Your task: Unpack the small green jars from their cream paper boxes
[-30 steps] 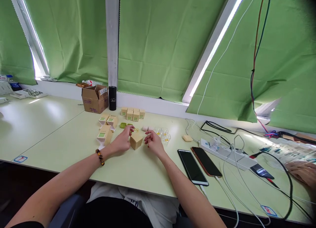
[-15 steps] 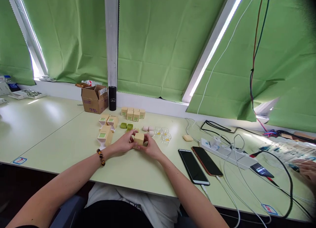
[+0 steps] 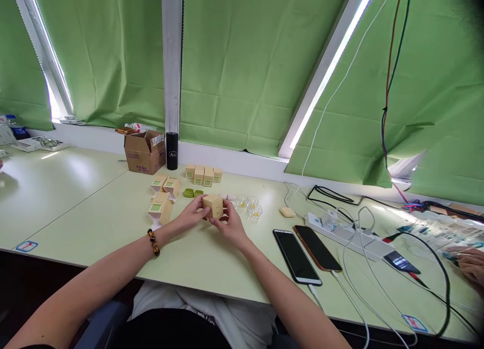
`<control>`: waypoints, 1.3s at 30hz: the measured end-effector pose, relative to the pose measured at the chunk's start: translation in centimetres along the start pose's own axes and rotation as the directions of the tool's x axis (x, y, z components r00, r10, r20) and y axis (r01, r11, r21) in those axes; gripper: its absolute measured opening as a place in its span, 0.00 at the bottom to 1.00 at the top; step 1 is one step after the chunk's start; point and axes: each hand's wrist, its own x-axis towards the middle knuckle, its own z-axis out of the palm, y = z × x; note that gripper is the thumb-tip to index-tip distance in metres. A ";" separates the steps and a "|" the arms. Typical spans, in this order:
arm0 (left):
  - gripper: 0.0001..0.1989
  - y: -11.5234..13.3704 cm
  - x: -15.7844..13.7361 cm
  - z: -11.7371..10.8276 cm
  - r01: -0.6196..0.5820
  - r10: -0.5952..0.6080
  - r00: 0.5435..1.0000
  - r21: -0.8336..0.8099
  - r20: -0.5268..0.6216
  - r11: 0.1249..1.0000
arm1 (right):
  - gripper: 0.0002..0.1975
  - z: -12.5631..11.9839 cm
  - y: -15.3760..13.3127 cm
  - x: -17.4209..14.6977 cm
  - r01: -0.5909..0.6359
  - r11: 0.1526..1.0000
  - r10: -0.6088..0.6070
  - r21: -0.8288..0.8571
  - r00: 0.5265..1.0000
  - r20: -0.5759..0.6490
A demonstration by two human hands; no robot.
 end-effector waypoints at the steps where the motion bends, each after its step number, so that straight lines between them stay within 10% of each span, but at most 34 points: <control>1: 0.32 -0.1 -0.1 0.2 -0.017 0.017 1.000 -0.004 0.000 1.000 | 0.32 0.1 0.0 0.0 0.037 0.997 -0.040 -0.071 0.999 -0.028; 10: 0.31 0.4 -0.5 1.1 -0.116 0.140 0.980 0.169 -0.138 0.979 | 0.31 -0.3 -1.0 -0.5 0.164 0.983 -0.163 -0.087 0.986 0.016; 18: 0.30 1.7 -1.4 0.8 -0.371 0.424 0.902 0.640 0.077 0.673 | 0.28 -1.1 -3.2 -1.2 0.259 0.916 -0.283 -0.306 0.958 -0.038; 39: 0.22 2.1 -1.7 1.5 -0.393 0.387 0.899 0.764 0.204 0.511 | 0.39 -0.2 -3.4 -1.5 0.227 0.859 -0.215 -0.459 0.973 0.078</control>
